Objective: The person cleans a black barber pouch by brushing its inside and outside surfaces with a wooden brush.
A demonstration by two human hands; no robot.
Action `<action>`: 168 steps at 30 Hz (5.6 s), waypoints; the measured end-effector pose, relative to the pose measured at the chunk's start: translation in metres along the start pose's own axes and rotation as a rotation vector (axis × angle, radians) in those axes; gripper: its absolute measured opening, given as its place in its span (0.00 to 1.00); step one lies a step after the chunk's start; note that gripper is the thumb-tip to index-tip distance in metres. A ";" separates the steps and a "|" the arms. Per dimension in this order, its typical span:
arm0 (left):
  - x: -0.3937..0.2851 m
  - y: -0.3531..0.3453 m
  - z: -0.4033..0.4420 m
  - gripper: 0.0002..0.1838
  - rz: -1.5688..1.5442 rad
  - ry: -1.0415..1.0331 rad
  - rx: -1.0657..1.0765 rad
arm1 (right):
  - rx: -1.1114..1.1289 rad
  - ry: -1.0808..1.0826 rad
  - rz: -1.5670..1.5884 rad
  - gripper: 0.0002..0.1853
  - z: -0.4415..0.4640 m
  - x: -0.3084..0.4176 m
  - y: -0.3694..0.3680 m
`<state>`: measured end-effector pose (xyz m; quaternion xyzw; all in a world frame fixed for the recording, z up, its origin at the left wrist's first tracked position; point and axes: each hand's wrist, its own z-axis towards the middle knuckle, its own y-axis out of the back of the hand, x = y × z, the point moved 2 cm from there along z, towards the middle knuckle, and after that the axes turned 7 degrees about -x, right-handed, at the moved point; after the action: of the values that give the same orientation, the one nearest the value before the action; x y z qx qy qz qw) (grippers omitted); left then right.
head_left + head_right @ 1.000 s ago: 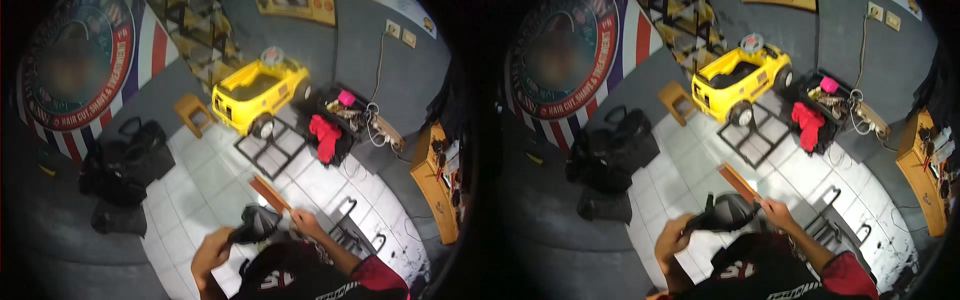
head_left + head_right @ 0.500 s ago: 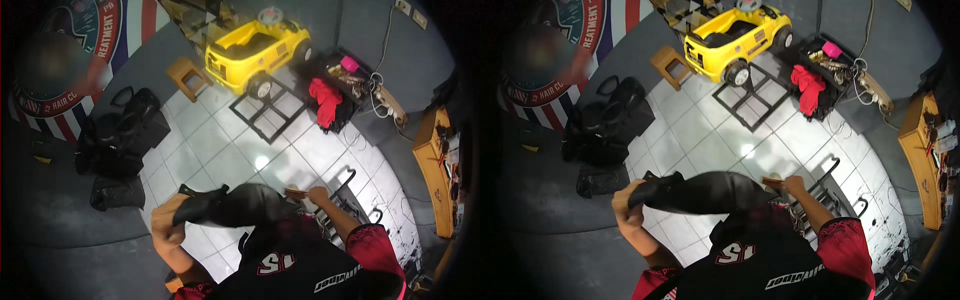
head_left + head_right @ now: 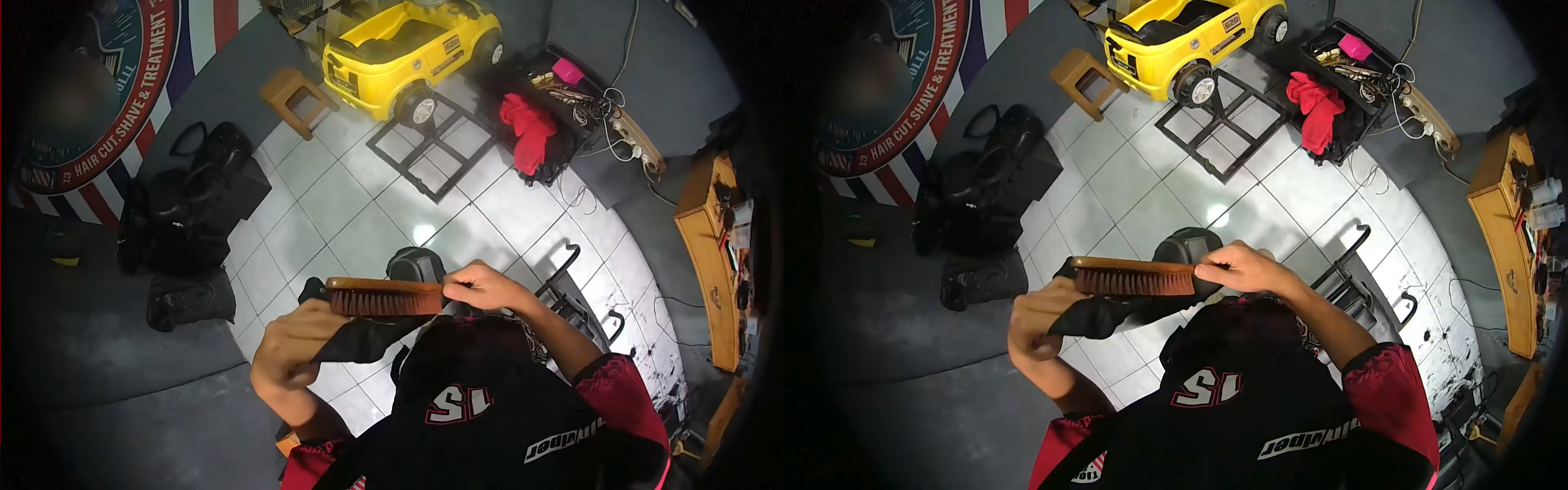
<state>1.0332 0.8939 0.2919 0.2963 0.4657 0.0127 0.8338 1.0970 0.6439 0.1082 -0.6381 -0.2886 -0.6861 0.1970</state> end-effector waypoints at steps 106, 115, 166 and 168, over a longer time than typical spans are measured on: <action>0.047 -0.074 -0.029 0.49 -1.347 0.136 -0.792 | -0.099 -0.373 -0.710 0.21 -0.062 -0.246 -0.022; 0.012 -0.067 -0.005 0.35 -1.459 0.116 -0.914 | -0.389 -0.553 0.322 0.18 -0.036 -0.103 -0.023; -0.006 -0.028 0.024 0.45 -1.006 -0.216 -1.050 | -0.215 -0.185 0.425 0.13 0.019 0.024 -0.070; -0.010 -0.029 0.028 0.44 -1.012 -0.245 -1.100 | -0.179 -0.049 0.371 0.12 0.026 0.041 -0.073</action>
<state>1.0426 0.8538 0.2958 -0.4129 0.3755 -0.1740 0.8113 1.0657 0.7204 0.1390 -0.7117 -0.1087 -0.6453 0.2555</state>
